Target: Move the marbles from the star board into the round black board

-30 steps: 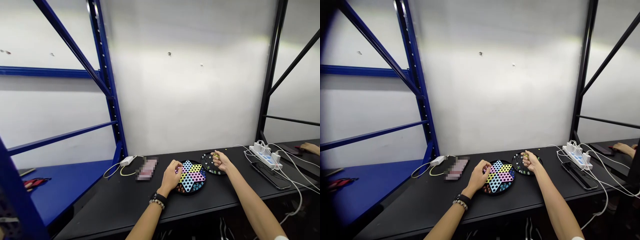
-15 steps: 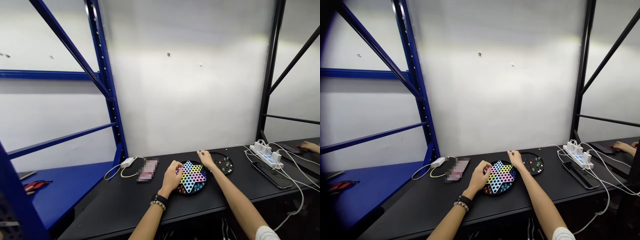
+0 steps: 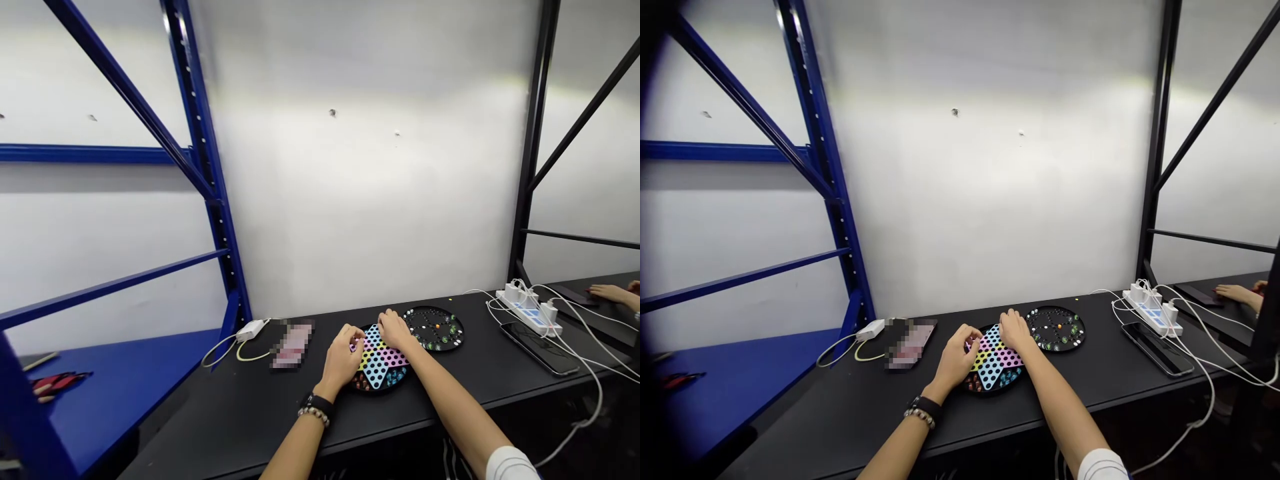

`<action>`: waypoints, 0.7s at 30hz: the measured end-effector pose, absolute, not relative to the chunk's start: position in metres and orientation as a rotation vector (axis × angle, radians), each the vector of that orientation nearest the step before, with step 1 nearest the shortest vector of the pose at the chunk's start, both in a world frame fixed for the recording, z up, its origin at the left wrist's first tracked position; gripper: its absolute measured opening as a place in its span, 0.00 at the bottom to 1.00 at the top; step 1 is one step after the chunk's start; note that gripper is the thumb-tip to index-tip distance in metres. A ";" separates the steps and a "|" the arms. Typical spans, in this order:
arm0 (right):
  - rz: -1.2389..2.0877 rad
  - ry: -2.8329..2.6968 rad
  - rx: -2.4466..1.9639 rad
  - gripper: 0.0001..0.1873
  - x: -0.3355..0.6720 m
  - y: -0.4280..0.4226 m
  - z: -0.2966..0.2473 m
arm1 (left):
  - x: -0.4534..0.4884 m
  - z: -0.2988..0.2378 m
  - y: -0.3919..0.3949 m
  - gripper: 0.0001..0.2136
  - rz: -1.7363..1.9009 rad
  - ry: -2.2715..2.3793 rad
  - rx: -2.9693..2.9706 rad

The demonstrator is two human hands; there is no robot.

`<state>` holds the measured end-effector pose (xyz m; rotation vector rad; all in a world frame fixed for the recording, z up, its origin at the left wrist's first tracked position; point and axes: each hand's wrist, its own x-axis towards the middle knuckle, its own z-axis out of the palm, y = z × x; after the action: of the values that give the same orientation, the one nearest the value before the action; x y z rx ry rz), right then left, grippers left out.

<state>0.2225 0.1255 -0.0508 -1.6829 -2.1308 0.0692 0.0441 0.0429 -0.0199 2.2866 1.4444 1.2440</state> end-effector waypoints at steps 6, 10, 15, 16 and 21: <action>0.208 -2.109 -1.534 0.10 0.226 0.120 -0.053 | 0.043 -0.022 0.044 0.06 1.243 1.427 2.282; 0.205 -1.975 -1.561 0.12 0.262 0.116 -0.042 | 0.042 -0.022 0.045 0.06 1.241 1.421 2.282; 0.150 -1.791 -1.871 0.09 0.364 0.107 -0.034 | 0.043 -0.024 0.047 0.06 1.227 1.416 2.286; 0.166 -1.766 -1.933 0.08 0.384 0.104 -0.037 | 0.043 -0.024 0.047 0.06 1.227 1.416 2.283; 0.288 -1.857 -1.866 0.06 0.440 0.092 -0.062 | 0.042 -0.025 0.048 0.06 1.224 1.422 2.285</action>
<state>0.4398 0.0916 -0.0620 -1.8662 -1.8574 0.2882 0.0422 0.0481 -0.0252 2.2851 1.4215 1.2235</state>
